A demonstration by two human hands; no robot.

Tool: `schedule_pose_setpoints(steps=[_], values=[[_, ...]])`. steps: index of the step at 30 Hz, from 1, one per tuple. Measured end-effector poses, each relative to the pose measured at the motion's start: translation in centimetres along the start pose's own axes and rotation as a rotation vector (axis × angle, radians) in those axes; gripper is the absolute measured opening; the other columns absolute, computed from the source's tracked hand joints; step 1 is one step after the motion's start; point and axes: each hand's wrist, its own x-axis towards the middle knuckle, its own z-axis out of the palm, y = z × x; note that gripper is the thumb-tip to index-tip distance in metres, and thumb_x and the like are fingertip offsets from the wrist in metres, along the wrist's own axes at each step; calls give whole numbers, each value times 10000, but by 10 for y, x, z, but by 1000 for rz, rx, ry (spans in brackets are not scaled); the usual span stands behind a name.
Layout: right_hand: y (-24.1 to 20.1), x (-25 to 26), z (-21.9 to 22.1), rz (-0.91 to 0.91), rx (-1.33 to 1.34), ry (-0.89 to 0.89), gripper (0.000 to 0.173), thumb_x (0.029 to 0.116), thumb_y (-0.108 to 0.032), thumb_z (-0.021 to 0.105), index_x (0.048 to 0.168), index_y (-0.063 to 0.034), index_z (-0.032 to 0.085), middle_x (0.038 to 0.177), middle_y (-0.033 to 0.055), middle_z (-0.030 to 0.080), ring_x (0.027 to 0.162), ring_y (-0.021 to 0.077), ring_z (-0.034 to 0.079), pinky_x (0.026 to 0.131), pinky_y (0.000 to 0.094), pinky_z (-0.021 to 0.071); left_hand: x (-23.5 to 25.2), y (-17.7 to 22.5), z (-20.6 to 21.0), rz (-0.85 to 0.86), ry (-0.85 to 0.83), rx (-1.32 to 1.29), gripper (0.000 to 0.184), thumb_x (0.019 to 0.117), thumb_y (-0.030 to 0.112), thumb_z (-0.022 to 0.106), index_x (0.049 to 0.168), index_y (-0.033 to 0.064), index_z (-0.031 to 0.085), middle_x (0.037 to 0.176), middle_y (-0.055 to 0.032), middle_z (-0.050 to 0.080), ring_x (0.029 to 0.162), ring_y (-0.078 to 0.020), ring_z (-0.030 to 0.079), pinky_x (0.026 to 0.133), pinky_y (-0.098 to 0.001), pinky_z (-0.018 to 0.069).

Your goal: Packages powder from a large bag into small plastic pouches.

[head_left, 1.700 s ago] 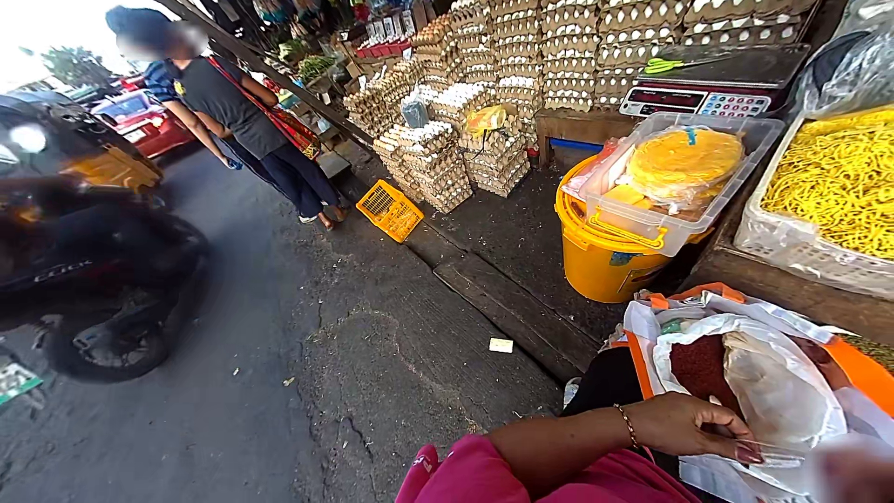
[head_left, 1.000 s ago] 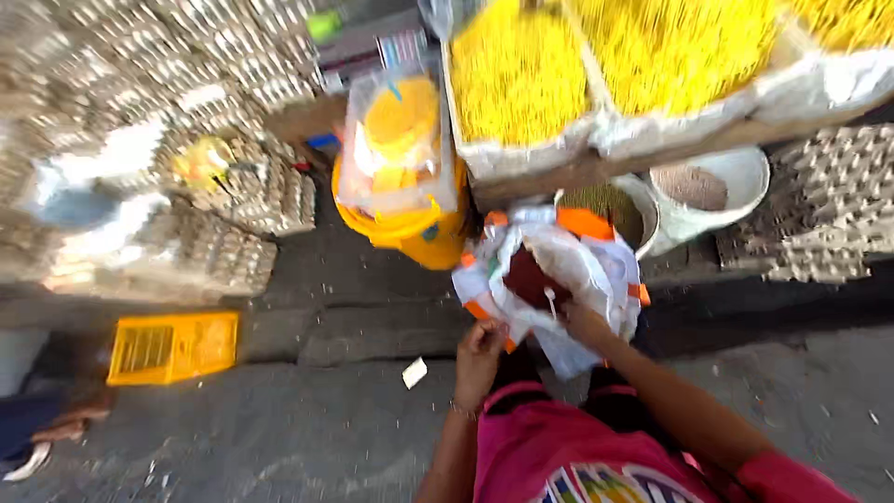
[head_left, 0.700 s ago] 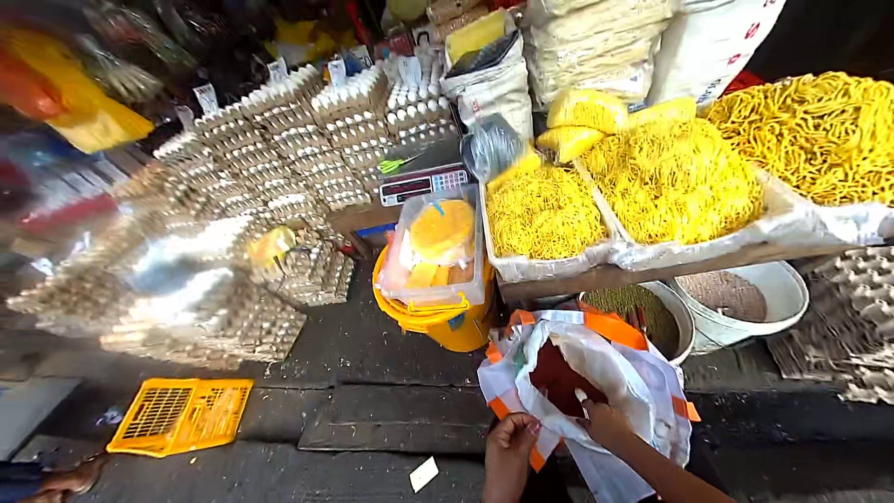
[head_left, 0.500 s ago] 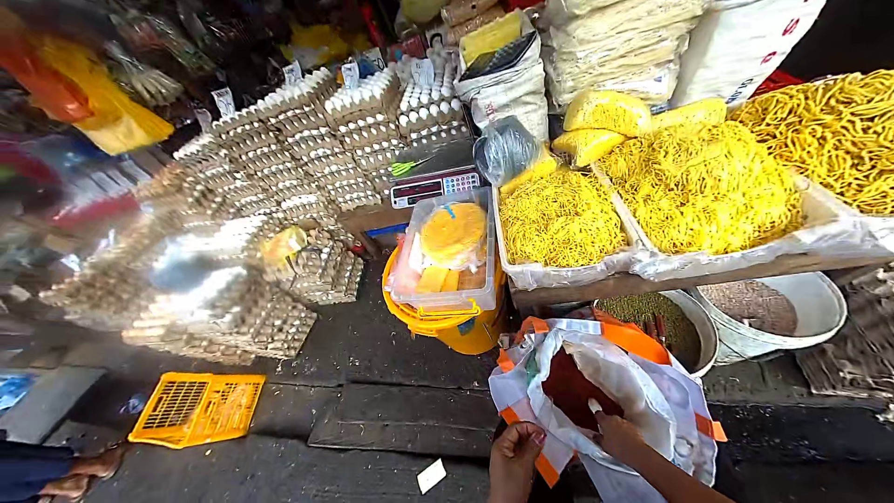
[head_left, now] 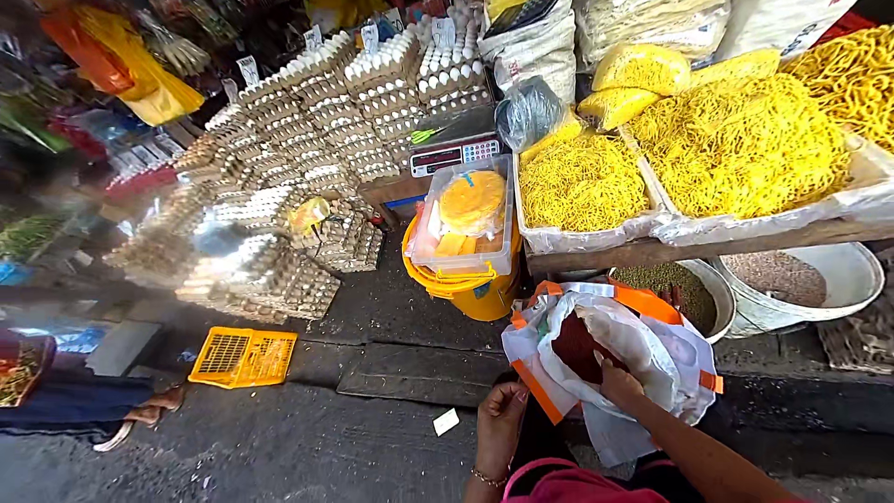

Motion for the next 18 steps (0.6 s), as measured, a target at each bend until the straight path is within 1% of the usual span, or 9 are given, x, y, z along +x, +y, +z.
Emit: schedule_pose_setpoints(steps=[2,4,6,7,9,12,13,15,18], values=[[4,-10,-11,-11,80,41,855,894,-205,726,1570,35,262,1378,349,551,1269,500,569,1026,644,471,-4,3,3,25,-30,50,119,950,59,652,1015,-20,713,912,-56,723,850,-94,684,814,-272,576],[10,-22,-22,-62,135,66,855,887,-241,747,1557,45,300,1417,358,515,1309,507,531,1058,662,438,-11,11,6,53,-68,88,129,957,59,638,1024,-29,704,931,-59,718,876,-100,681,834,-284,576],[18,-24,-25,-111,171,55,743,925,-226,715,1533,34,376,1427,355,511,1329,517,507,1073,684,406,-16,18,8,79,-84,90,116,963,42,629,1012,-34,701,916,-58,715,860,-99,676,821,-282,573],[27,-16,-18,-127,176,61,652,950,-207,689,1499,31,432,1402,349,538,1304,520,530,1050,699,418,-18,20,10,78,-82,88,112,967,41,632,1013,-32,703,908,-59,717,855,-103,678,820,-285,574],[46,2,-2,-147,167,93,474,957,-163,675,1369,48,571,1352,329,583,1267,512,558,1020,715,436,-24,17,10,74,-80,73,104,972,34,635,1022,-27,702,917,-64,724,870,-119,685,837,-307,578],[59,-2,-4,-179,87,52,374,969,-128,649,1288,66,631,1349,317,590,1302,489,539,1059,678,423,-34,8,7,52,-67,54,101,973,23,627,1028,-22,699,934,-67,727,888,-131,689,855,-317,579],[60,-5,-5,-181,83,36,369,973,-122,646,1292,65,635,1352,317,590,1311,487,533,1066,675,415,-38,5,5,39,-61,53,99,972,18,624,1028,-21,697,935,-67,726,890,-130,689,857,-314,578],[61,-3,-6,-163,86,38,376,971,-132,658,1309,34,642,1349,303,602,1304,488,540,1062,684,414,-41,4,2,18,-54,56,100,971,8,623,1029,-21,698,937,-70,727,891,-130,689,860,-310,577],[61,4,-9,-116,145,145,375,929,-77,683,1302,-40,670,1298,282,642,1255,495,578,1014,698,450,-31,7,2,35,-54,38,97,971,5,628,1019,-14,710,926,-66,731,878,-131,690,851,-312,578]])
